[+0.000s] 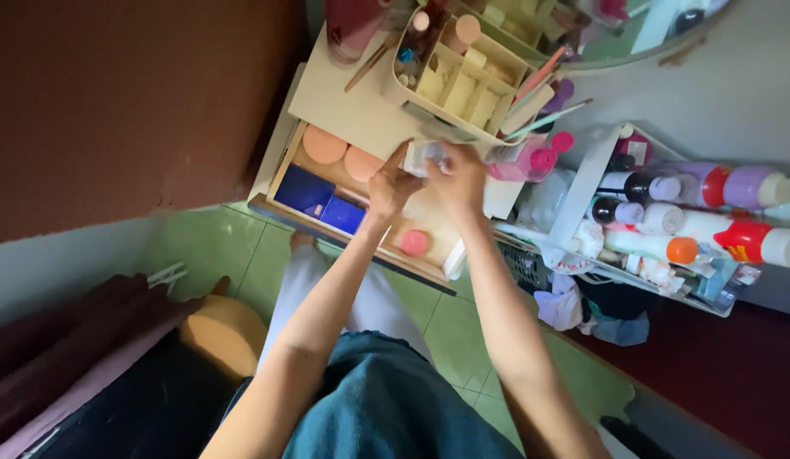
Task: Cleaning makeup palettes and containers with a tissue and organizing them in a drawer.
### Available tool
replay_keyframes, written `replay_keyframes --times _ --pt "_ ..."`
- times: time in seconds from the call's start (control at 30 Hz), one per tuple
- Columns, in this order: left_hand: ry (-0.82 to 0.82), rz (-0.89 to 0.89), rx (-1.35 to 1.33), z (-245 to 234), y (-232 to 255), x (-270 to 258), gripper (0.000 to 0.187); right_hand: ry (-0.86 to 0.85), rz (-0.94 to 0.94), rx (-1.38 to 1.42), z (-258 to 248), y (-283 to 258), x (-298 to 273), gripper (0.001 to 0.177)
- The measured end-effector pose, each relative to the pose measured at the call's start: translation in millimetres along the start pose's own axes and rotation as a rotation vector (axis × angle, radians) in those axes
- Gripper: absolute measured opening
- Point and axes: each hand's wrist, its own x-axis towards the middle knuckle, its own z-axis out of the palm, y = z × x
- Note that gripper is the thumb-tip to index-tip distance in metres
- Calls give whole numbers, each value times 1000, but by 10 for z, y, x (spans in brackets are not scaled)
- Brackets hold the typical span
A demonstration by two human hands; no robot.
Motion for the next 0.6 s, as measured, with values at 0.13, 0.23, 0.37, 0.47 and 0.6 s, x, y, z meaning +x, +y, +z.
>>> replay_keyframes --times 0.13,0.23,0.37,0.47,0.6 --pt "-68 114 -112 -319 443 -367 51 212 318 1070 -336 137 -298 47" --pt "-24 127 136 -419 397 -374 43 81 522 1660 -414 394 -470 40" --pt "109 178 226 -426 260 -312 71 -142 356 2067 -382 651 -684 50" --pt "201 309 297 -325 67 -51 52 -153 293 2100 -433 603 -741 54" --pt "405 541 517 -221 -9 253 38 -67 280 1868 -483 430 -726 50"
